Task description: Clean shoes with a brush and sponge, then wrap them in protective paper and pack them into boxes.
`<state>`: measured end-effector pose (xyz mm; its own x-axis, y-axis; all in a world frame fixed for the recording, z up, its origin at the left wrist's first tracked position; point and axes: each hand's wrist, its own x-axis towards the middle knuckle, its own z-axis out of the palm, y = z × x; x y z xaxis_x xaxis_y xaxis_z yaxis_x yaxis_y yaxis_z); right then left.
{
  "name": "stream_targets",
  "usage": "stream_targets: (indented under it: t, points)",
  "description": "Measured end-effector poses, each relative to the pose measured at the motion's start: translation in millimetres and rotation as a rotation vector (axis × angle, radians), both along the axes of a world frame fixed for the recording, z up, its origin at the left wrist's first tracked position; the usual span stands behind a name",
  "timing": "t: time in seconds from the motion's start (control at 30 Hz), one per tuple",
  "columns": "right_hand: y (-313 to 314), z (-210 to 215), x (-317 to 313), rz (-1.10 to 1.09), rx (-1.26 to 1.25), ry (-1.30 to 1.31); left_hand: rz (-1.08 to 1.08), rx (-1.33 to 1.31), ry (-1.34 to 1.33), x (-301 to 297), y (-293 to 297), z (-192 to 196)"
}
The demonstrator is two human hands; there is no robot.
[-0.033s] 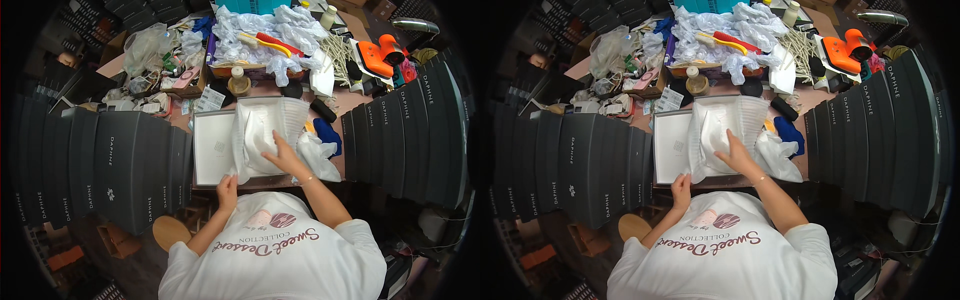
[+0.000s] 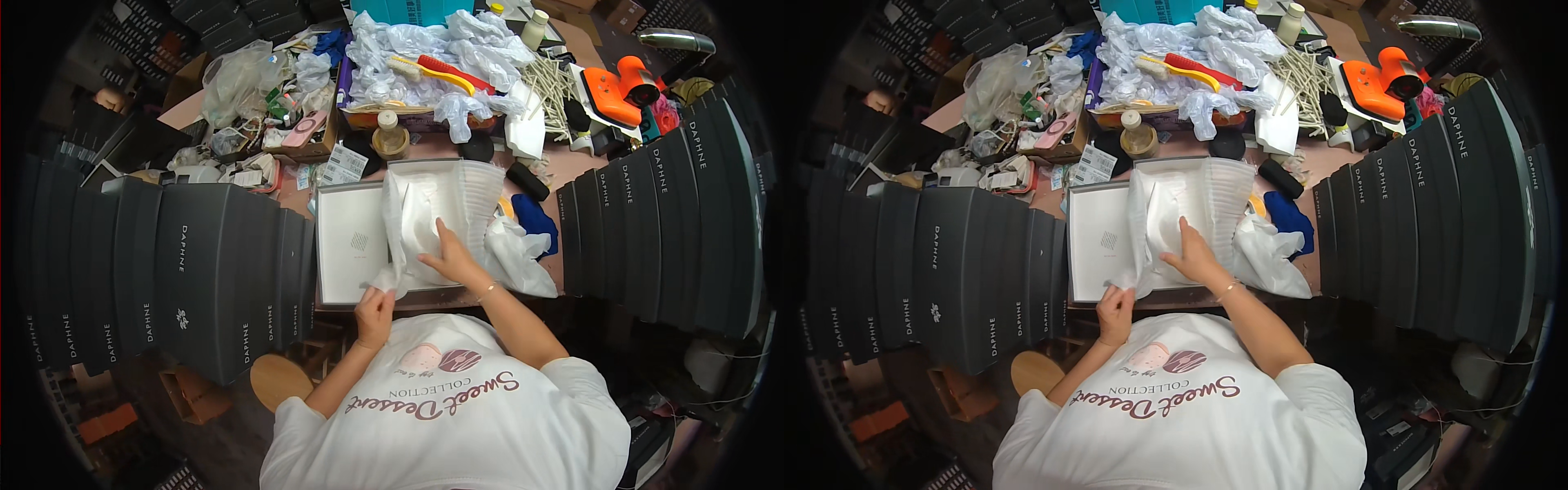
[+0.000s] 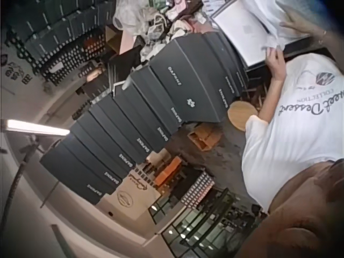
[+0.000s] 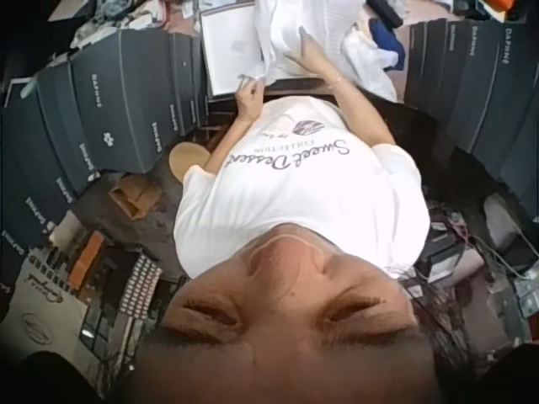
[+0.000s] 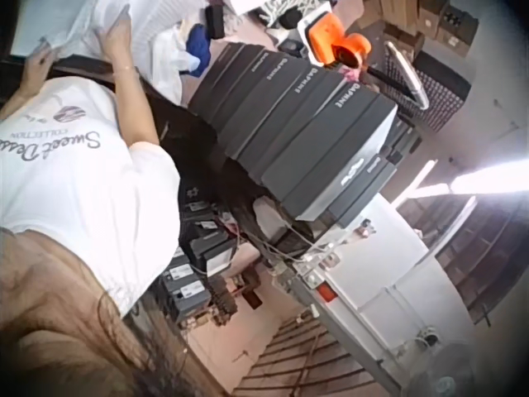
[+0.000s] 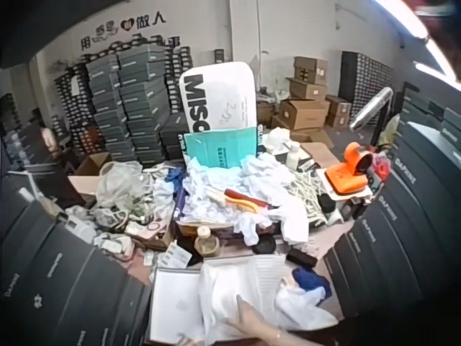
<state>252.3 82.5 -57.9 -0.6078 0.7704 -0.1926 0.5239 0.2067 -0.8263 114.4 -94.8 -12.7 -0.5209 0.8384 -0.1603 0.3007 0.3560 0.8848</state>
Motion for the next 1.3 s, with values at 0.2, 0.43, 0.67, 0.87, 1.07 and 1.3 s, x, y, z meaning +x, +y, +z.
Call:
stream_targets:
  t: [0.2, 0.43, 0.67, 0.87, 1.07, 1.3]
  points:
    - [-14, -48, -16, 0.046, 0.150, -0.314, -0.380, 0.357, 0.567, -8, 16, 6]
    - [-4, -53, -4, -0.029, -0.010, -0.179, -0.468, 0.222, 0.558, -24, 23, 22]
    - [-10, -46, -10, 0.193, 0.099, -0.091, -0.855, 0.122, 0.274, -32, 40, 18]
    - [-7, -7, 71, -0.140, 0.000, 0.239, -0.999, 0.083, 0.565, -39, 85, -9]
    - [-18, 5, 174, -0.364, 0.584, -0.592, -1.324, -0.573, 0.772, 9, 183, -38]
    - [-33, -29, 190, -0.343, 0.416, -0.410, -0.558, 0.288, 0.556, -20, 162, -75]
